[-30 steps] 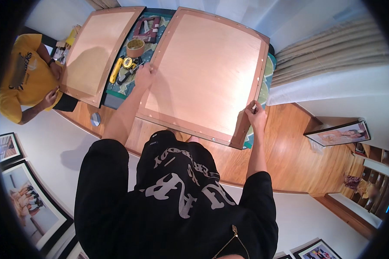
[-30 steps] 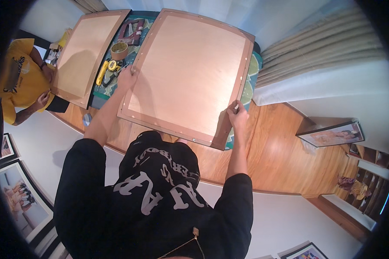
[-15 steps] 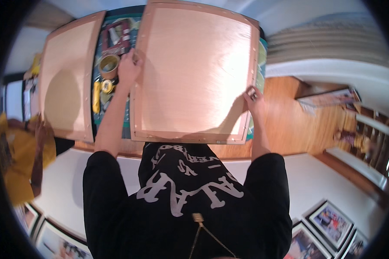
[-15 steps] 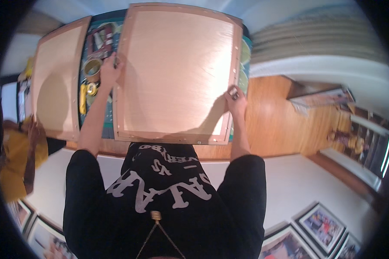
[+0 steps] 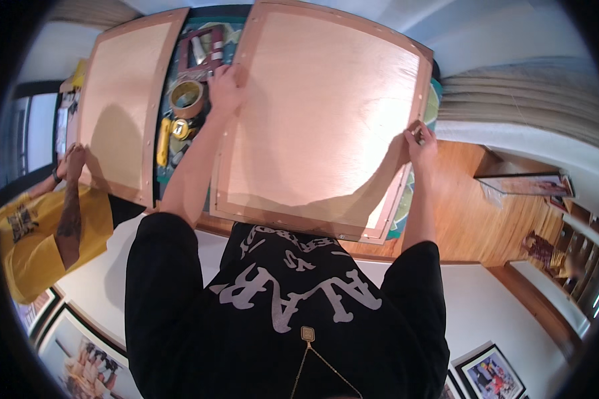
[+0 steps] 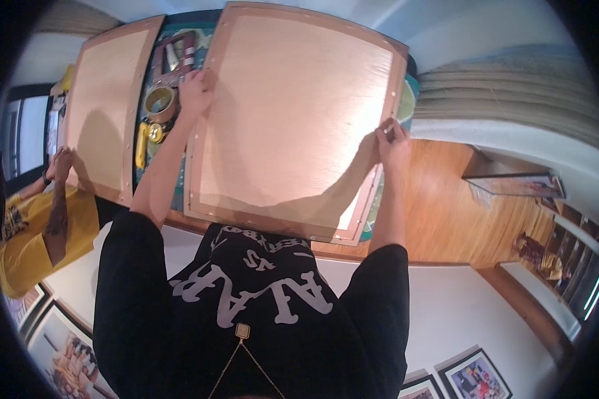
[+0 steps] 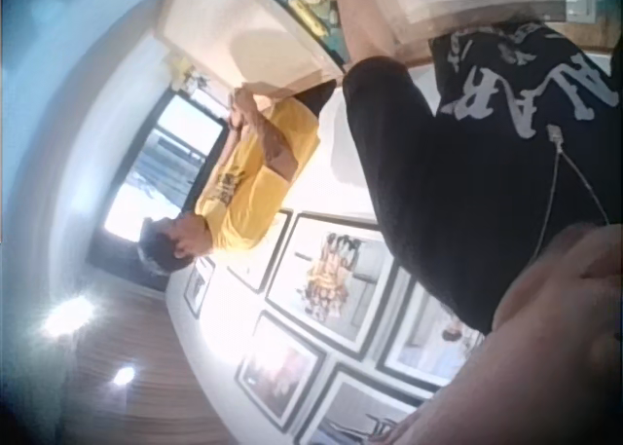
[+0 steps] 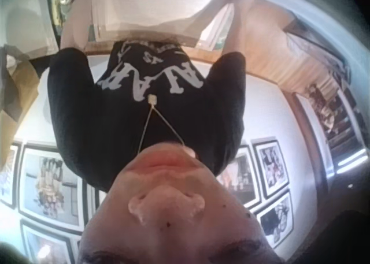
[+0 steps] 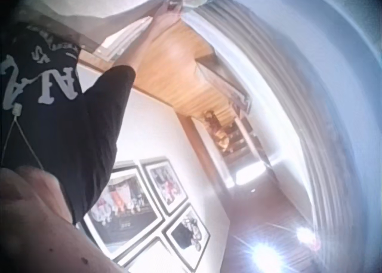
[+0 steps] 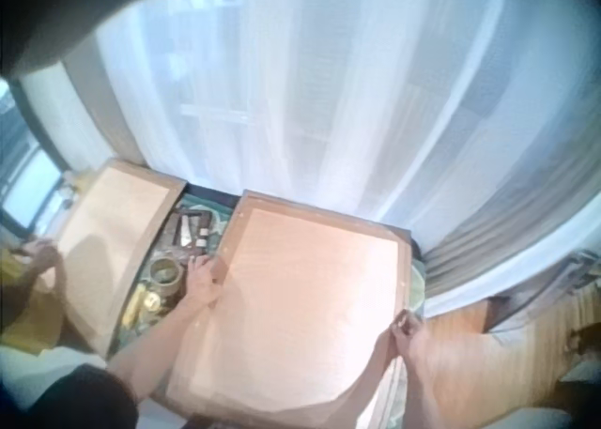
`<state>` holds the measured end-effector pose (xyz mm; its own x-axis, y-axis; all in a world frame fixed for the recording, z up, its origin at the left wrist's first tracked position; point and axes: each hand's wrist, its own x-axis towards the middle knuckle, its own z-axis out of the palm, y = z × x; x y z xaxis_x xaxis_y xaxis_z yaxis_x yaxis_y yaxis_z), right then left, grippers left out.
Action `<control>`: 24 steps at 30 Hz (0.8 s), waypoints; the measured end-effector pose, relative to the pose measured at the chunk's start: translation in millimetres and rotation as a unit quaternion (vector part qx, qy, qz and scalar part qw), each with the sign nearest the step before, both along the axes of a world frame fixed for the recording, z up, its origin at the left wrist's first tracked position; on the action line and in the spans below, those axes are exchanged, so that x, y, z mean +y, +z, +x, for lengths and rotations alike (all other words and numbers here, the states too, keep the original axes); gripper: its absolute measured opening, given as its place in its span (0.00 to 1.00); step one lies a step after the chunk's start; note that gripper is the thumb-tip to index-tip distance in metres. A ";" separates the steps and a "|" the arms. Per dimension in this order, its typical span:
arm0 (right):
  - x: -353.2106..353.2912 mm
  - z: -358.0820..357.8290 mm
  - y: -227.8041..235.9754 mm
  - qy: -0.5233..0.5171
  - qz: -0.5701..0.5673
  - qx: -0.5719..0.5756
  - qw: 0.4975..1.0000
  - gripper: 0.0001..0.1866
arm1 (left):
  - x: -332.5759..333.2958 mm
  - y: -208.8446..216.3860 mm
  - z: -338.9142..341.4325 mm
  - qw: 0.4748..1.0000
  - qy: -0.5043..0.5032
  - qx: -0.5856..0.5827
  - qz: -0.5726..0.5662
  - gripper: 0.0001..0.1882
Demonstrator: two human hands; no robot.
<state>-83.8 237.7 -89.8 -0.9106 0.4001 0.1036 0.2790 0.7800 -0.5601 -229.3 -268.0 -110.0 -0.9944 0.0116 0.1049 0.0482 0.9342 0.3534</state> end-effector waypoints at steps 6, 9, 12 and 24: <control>-7.3 -17.9 10.1 -0.002 -0.054 0.012 0.998 0.28 | -10.6 0.2 -2.7 0.997 -0.055 0.057 0.025 0.24; -2.1 -21.5 12.8 -0.017 -0.059 -0.007 0.998 0.32 | -0.1 16.2 -9.2 0.993 -0.089 0.071 -0.009 0.21; 1.4 -26.3 8.6 -0.003 -0.059 -0.024 0.998 0.35 | -6.9 26.7 -14.4 0.986 -0.146 0.080 -0.003 0.18; 10.7 -31.6 15.9 0.043 -0.027 -0.116 0.992 0.37 | -8.1 22.7 -9.3 0.982 -0.135 0.105 0.082 0.13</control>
